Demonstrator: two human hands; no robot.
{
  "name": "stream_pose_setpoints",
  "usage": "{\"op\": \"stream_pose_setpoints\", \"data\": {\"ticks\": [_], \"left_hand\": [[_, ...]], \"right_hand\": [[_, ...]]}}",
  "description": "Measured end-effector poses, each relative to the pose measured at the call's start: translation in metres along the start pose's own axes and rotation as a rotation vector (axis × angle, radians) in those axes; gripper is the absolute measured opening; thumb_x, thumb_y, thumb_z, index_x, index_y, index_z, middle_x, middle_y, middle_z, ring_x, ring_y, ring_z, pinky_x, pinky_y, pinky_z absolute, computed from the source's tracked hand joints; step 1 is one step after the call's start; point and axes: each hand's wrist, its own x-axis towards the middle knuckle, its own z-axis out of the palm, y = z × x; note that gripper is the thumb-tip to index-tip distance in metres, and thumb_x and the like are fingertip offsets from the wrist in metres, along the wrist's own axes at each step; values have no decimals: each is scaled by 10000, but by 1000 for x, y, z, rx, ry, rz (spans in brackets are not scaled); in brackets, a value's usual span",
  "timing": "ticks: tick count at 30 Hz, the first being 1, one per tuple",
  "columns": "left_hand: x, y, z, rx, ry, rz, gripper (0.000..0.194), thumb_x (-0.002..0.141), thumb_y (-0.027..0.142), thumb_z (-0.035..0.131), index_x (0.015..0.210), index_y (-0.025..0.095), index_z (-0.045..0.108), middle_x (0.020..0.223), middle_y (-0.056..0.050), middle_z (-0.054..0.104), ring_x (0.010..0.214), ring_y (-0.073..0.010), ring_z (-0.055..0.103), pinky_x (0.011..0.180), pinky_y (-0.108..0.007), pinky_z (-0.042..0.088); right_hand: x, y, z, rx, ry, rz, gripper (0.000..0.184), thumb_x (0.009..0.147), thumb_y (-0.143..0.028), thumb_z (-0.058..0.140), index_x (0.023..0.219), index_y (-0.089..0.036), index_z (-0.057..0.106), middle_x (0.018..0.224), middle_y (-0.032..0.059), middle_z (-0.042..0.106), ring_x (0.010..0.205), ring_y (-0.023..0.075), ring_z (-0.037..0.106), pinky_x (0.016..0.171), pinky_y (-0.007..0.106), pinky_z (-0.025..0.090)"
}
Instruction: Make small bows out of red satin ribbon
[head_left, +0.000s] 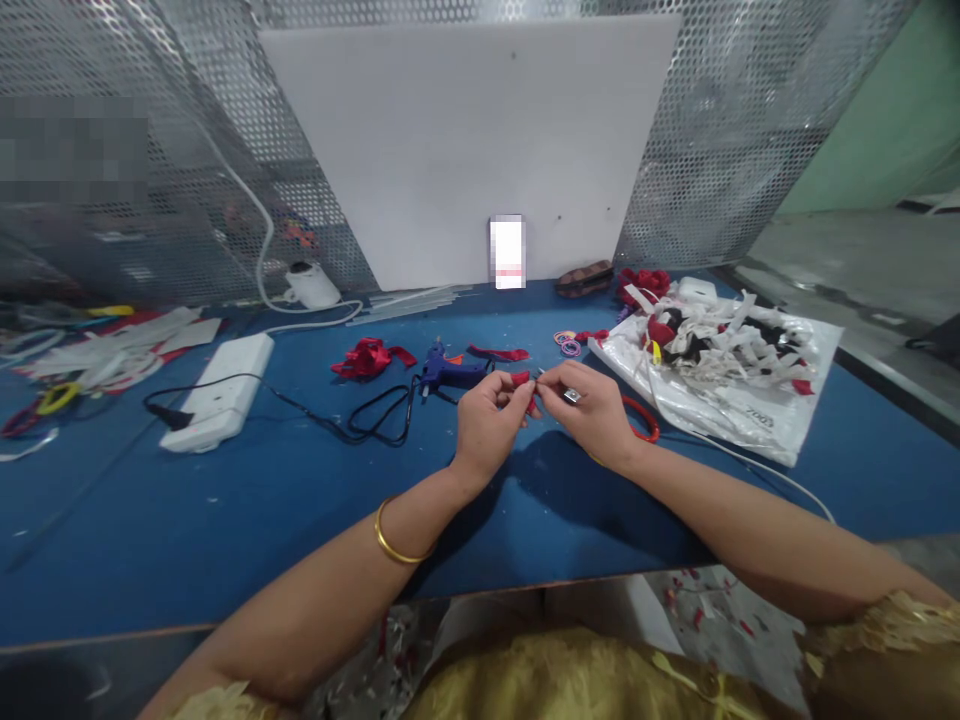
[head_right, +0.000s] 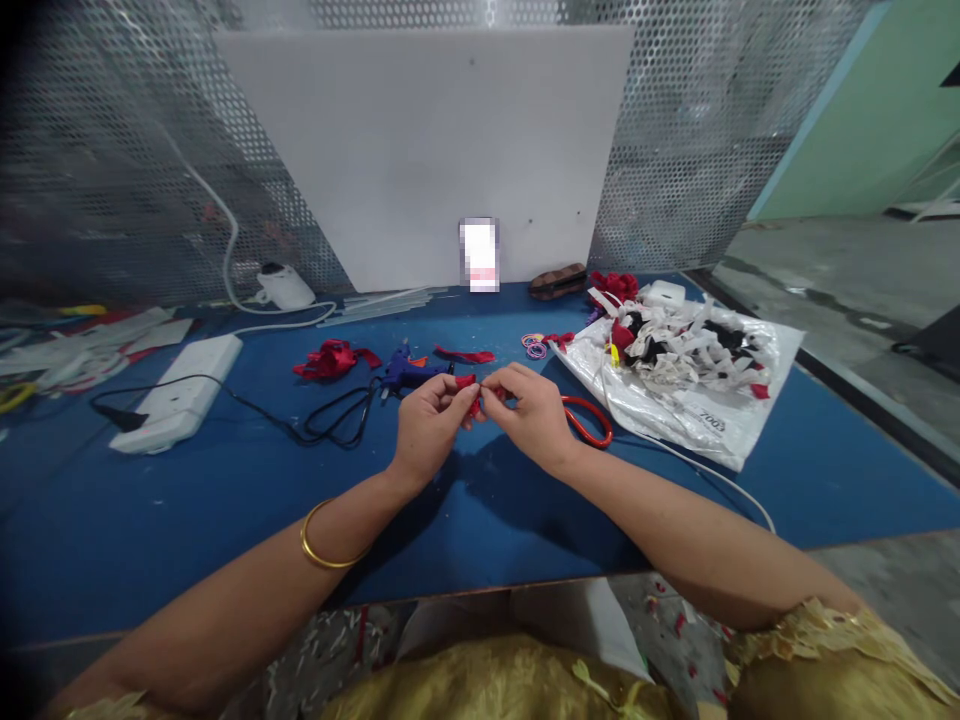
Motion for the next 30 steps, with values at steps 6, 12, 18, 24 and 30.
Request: {"op": "stream_pose_setpoints", "data": {"ticks": [6, 12, 18, 24, 30], "left_hand": [[-2, 5, -2, 48, -17, 46, 234, 839, 380, 576, 737, 170, 571, 615, -4, 648, 476, -96, 551, 496, -201, 439], [-2, 10, -4, 47, -39, 95, 245, 873, 353, 535, 714, 171, 579, 615, 0, 634, 511, -94, 545, 542, -198, 433], [-3, 10, -4, 51, -63, 90, 238, 862, 359, 546, 705, 184, 585, 601, 5, 626, 543, -111, 561, 593, -211, 443], [-6, 7, -4, 247, 17, 130, 237, 866, 365, 539, 709, 196, 594, 602, 11, 644, 532, -115, 577, 596, -214, 425], [-2, 7, -6, 260, 6, 160, 226, 870, 340, 531, 707, 193, 585, 583, 19, 631, 542, -112, 578, 614, -207, 424]], "right_hand": [[0, 3, 4, 359, 1, 243, 120, 806, -278, 592, 741, -189, 640, 655, -2, 578, 627, 134, 518, 634, 280, 425], [4, 4, 5, 909, -169, 567, 139, 769, -298, 644, 763, -166, 602, 613, -18, 554, 596, 117, 524, 616, 263, 418], [10, 1, -4, 927, -352, 550, 168, 817, -313, 580, 733, -169, 560, 612, -15, 533, 609, 122, 519, 647, 272, 422], [17, 0, -11, 624, -409, 396, 201, 820, -329, 590, 711, -161, 576, 626, -18, 541, 615, 111, 501, 628, 260, 398], [7, 0, -4, 366, -139, 255, 152, 842, -298, 574, 782, -165, 616, 656, -13, 564, 630, 116, 521, 621, 257, 409]]}}
